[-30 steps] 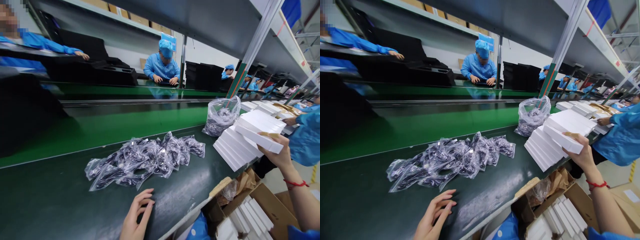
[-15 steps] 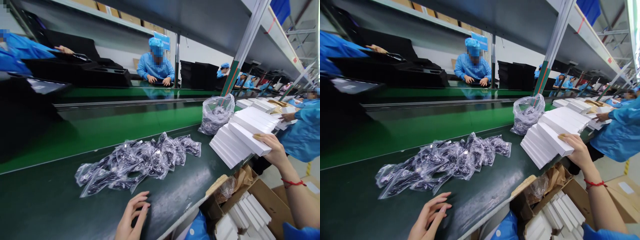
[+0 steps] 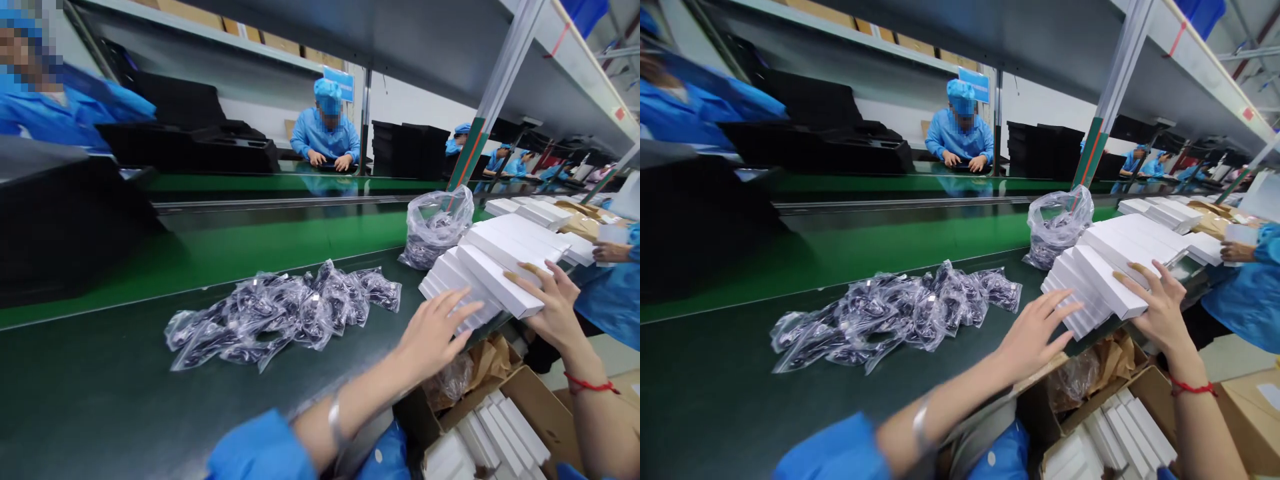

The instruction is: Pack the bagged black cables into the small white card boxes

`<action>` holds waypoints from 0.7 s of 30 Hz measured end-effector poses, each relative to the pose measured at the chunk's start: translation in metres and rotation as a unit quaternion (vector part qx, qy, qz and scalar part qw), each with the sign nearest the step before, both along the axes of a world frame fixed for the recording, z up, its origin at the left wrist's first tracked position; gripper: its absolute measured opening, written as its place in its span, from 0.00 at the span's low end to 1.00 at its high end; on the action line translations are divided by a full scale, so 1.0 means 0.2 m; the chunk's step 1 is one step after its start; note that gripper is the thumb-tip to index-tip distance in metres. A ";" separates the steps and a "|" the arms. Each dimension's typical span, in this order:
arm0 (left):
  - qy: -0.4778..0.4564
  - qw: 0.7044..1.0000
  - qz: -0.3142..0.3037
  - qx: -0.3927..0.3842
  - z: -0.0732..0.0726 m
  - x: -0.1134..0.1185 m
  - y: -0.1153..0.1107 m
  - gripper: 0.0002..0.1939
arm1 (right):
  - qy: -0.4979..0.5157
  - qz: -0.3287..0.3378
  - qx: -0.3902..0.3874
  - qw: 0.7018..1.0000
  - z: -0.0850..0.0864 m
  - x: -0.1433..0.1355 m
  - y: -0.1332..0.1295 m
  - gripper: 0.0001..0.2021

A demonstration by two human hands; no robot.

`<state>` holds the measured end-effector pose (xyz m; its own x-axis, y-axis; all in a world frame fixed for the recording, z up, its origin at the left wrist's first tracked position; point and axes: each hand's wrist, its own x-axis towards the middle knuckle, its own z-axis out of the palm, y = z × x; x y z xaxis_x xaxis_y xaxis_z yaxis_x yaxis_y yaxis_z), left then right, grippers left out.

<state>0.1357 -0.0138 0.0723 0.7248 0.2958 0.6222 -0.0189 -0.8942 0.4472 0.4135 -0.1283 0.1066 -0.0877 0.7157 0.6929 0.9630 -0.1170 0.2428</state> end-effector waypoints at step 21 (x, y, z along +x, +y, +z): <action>0.103 0.980 0.108 0.133 0.06 0.51 0.45 0.23 | 0.093 -0.062 0.149 0.982 -0.23 -0.26 -0.02 0.14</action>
<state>0.2386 0.0759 0.0841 0.7820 0.3029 0.5446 0.2497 -0.9530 0.1715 0.3613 -0.1326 0.0602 0.1361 0.4750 0.8694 0.9612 -0.2758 0.0002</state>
